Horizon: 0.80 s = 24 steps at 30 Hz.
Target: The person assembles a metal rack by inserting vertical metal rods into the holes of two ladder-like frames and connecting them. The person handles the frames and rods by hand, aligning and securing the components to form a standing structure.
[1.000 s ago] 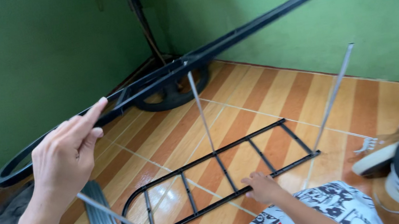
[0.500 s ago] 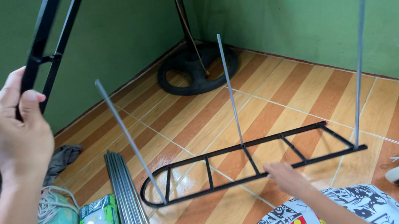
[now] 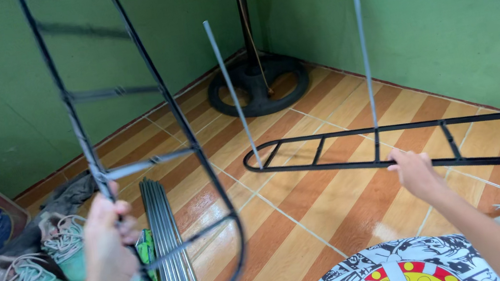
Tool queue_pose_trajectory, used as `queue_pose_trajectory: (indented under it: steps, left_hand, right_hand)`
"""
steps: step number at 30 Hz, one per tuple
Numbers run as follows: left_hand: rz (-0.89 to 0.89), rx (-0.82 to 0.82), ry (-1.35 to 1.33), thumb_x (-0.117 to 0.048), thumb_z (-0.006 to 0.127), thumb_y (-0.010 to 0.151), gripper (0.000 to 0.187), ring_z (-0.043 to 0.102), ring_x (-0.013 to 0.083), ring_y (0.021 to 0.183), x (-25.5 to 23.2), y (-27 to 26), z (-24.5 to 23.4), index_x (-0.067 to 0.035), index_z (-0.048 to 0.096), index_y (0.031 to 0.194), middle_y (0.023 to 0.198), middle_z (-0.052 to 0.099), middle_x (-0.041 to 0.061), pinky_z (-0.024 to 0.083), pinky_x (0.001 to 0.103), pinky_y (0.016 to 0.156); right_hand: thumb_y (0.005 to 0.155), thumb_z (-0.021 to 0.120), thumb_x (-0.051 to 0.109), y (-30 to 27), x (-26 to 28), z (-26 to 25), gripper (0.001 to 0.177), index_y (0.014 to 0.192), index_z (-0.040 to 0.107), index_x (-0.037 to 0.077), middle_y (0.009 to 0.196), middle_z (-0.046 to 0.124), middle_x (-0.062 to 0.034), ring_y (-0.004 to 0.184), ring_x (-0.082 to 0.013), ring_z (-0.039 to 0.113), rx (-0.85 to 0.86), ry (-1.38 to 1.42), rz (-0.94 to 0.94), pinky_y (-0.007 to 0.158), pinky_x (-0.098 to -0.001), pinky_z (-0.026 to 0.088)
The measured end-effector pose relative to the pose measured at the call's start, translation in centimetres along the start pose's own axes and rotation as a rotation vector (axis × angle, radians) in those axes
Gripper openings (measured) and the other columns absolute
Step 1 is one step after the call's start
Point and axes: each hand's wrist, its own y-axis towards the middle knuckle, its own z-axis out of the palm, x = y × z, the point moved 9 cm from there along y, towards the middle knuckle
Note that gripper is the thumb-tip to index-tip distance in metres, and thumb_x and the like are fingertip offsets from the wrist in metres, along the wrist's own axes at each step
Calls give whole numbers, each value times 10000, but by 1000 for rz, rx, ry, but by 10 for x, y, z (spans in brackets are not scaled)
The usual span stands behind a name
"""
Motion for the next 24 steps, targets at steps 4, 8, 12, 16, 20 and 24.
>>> queue_pose_trajectory:
  steps: [4,8,12,16,20,24]
  left_hand:
    - [-314,-6,-215,-234,415,1064,251,322,35,548,109,-13,-21,-204,553,1272,761,470,-75,256,189,439]
    - [-573,33,-24,-263,414,1055,299,290,59,554,144,-6,-56,-192,559,1306,757,451,-49,223,208,439]
    - [-713,258,324,-235,446,1033,381,269,62,547,98,9,-93,-136,587,1373,741,413,-45,200,218,430]
    - [-887,455,540,-255,466,1033,411,270,52,543,68,6,-108,-144,570,1414,735,405,-51,197,205,437]
    - [-991,637,648,-255,476,1043,404,289,32,548,84,-8,-105,-182,602,1419,707,379,-83,217,185,432]
    - [-845,731,1183,-327,454,1051,384,412,44,592,141,23,-92,-214,692,1330,788,599,-76,382,219,533]
  right_hand:
    - [970,611,258,11,-15,-33,184,1081,625,112,937,728,-152,962,-361,670,-80,-22,-8,897,-477,457]
    - [986,618,266,11,-49,-42,194,1109,631,117,920,738,-133,968,-346,680,-100,-76,61,915,-476,448]
    - [1040,625,315,12,-86,-30,230,1185,657,139,897,750,-137,936,-331,703,-90,-175,103,903,-495,444]
    - [1065,636,296,20,-107,-27,196,1104,649,104,830,734,-152,898,-359,694,-193,-183,55,983,-527,422]
    - [1125,657,307,32,-113,-23,221,1080,644,91,877,738,-126,910,-324,696,-197,-210,20,882,-463,427]
    - [1143,670,298,36,-92,-19,213,1083,630,98,899,686,-93,890,-275,649,-268,-177,-75,852,-370,430]
